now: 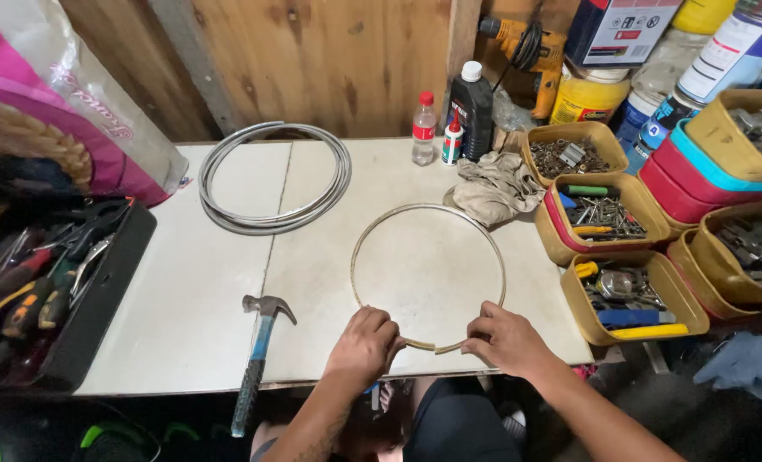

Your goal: The person repairs a circular metal ring by first attempting to cut it with pliers, then using a hammer and a screwdriver to bend and shape the metal. The person also uses a wrench to tighten a bolt on the ring.

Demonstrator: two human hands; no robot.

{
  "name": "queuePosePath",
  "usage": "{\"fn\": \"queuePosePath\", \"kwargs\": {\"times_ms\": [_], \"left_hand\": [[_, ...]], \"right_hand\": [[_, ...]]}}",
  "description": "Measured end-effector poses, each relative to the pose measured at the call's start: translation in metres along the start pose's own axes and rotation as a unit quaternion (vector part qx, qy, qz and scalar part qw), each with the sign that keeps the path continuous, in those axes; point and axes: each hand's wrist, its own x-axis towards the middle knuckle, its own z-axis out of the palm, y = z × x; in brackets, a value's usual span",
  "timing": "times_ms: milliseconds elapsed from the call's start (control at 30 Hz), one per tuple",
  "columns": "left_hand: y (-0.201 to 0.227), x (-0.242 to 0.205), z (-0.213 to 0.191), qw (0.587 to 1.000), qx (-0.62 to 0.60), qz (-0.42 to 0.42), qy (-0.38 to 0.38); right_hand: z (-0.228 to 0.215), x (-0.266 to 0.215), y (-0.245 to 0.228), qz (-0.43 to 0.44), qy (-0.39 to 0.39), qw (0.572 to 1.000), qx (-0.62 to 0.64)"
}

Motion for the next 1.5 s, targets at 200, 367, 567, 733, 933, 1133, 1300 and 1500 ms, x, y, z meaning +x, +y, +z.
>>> {"fn": "queuePosePath", "kwargs": {"times_ms": [200, 367, 567, 733, 933, 1133, 1300, 1500], "left_hand": [[-0.002, 0.006, -0.005, 0.999, 0.033, 0.027, -0.033], [-0.02, 0.0, 0.016, 0.994, 0.095, 0.058, 0.023], [-0.019, 0.002, 0.01, 0.992, 0.099, 0.073, 0.017], [-0.013, 0.002, 0.01, 0.992, 0.097, 0.077, 0.012], [-0.019, 0.008, 0.017, 0.989, 0.117, 0.09, 0.015], [-0.02, 0.006, 0.023, 0.988, 0.133, 0.084, -0.004], [-0.02, 0.009, 0.03, 0.986, 0.146, 0.075, -0.006], [0.001, 0.018, 0.033, 0.993, 0.105, 0.037, -0.035]], "right_hand": [[0.003, 0.004, 0.004, 0.023, -0.009, 1.0, 0.005], [0.004, 0.0, 0.005, -0.019, 0.038, 0.999, 0.002], [0.006, 0.003, 0.019, -0.038, 0.042, 0.998, -0.003], [0.01, -0.003, 0.023, -0.05, 0.049, 0.998, -0.003], [0.006, 0.002, 0.019, -0.065, 0.045, 0.997, -0.018], [0.006, 0.0, 0.019, -0.077, 0.043, 0.996, -0.005], [0.0, 0.0, 0.012, -0.09, 0.041, 0.995, -0.024], [0.008, 0.002, 0.01, -0.072, 0.045, 0.995, -0.046]]}}
